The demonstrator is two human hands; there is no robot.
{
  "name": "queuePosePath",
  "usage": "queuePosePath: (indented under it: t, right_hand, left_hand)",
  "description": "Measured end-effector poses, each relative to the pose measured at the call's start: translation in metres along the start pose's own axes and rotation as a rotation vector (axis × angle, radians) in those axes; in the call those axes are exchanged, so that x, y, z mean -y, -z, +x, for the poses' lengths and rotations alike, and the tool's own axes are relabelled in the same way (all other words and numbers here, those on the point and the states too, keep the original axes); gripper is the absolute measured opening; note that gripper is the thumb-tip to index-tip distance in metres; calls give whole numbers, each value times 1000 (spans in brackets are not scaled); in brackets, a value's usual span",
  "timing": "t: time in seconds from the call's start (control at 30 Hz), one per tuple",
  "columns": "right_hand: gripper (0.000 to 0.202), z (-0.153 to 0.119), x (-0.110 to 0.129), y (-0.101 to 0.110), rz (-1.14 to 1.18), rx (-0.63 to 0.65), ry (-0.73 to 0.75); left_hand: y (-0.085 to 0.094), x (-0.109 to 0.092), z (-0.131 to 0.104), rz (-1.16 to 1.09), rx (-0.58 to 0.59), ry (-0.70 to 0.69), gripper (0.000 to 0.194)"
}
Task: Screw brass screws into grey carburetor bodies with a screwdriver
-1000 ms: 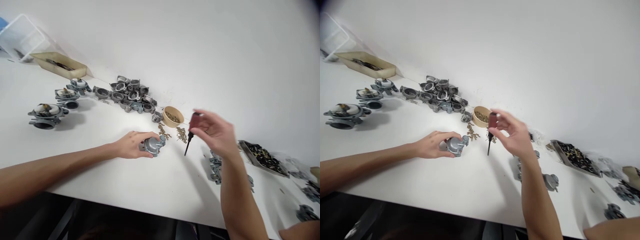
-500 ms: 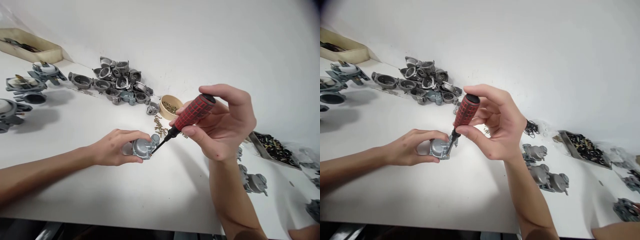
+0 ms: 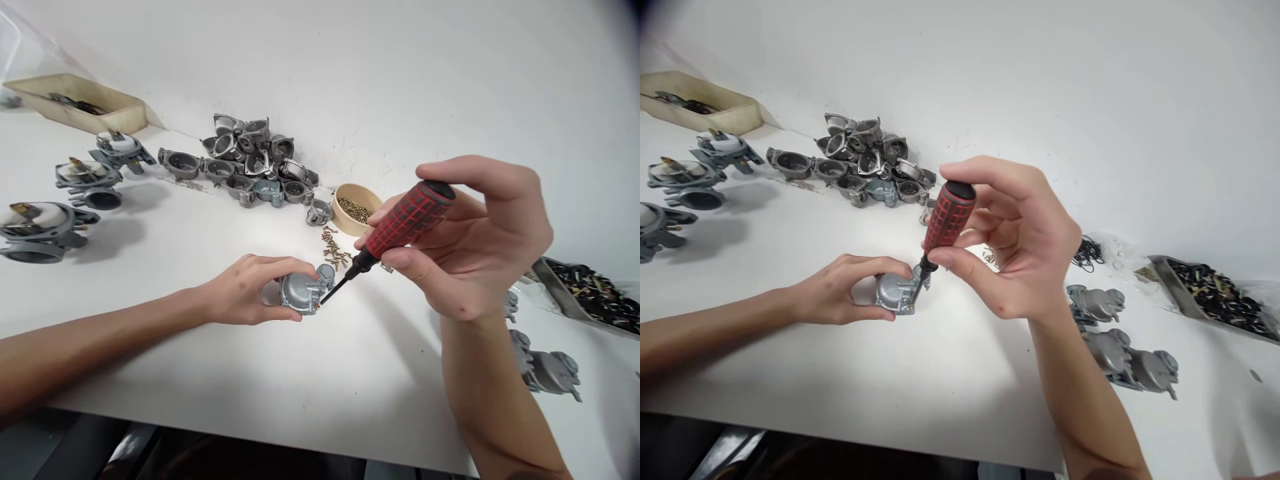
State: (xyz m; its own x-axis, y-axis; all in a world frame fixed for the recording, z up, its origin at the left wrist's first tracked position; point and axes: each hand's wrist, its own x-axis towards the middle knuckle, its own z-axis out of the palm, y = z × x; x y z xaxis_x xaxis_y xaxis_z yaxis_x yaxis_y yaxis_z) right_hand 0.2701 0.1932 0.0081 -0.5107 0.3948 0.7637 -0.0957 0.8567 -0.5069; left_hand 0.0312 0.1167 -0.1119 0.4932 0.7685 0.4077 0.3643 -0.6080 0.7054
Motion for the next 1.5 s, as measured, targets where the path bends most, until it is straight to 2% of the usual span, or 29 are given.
queuePosePath:
  t: [0.13,0.3,0.4,0.5,0.57,0.63,0.7,0.8,0.97,1.07,1.17,1.23,1.33,1.5]
  right_hand:
    - [57,0,-3,-2,54,47,17]
    - [54,-3,4,-5,78,81,-19]
    - [67,-4,8,-6,83,125,-42]
    - [74,-1,6,-8,42,92,169]
    - [64,1,4,-9,39,118,274]
    - [57,3,4,-9,77,182,174]
    - [59,3,5,-8,84,182,100]
    - [62,3,8,-6,26,96,234]
    - [55,1,13,-4,20,155,114]
    - [62,1,14,-6,-50,72,267]
    - [53,3,14,-8,-29,105,191]
    - [54,5,15,-10,29,117,145]
    - [61,6,15,-9,57,63,230]
    - [56,4,17,-6,141,196,126]
  left_hand:
    - [0,1,0,-3,-7,-2,52]
    - [-1,2,0,3,-1,9,51]
    - [-1,1,0,7,1,19,51]
    - [-1,1,0,2,5,30,52]
    - [-1,1,0,6,2,32,51]
    - [0,1,0,8,-2,28,51]
    - [0,1,0,4,-3,27,50]
    - [1,0,1,-2,-1,23,51]
    - [1,-1,1,8,-4,8,51]
    - [2,0,1,-2,2,14,51]
    - [2,0,1,14,8,23,53]
    - [2,0,1,18,7,20,52]
    - [2,0,2,7,2,8,51]
    - [2,1,2,18,-4,-17,52]
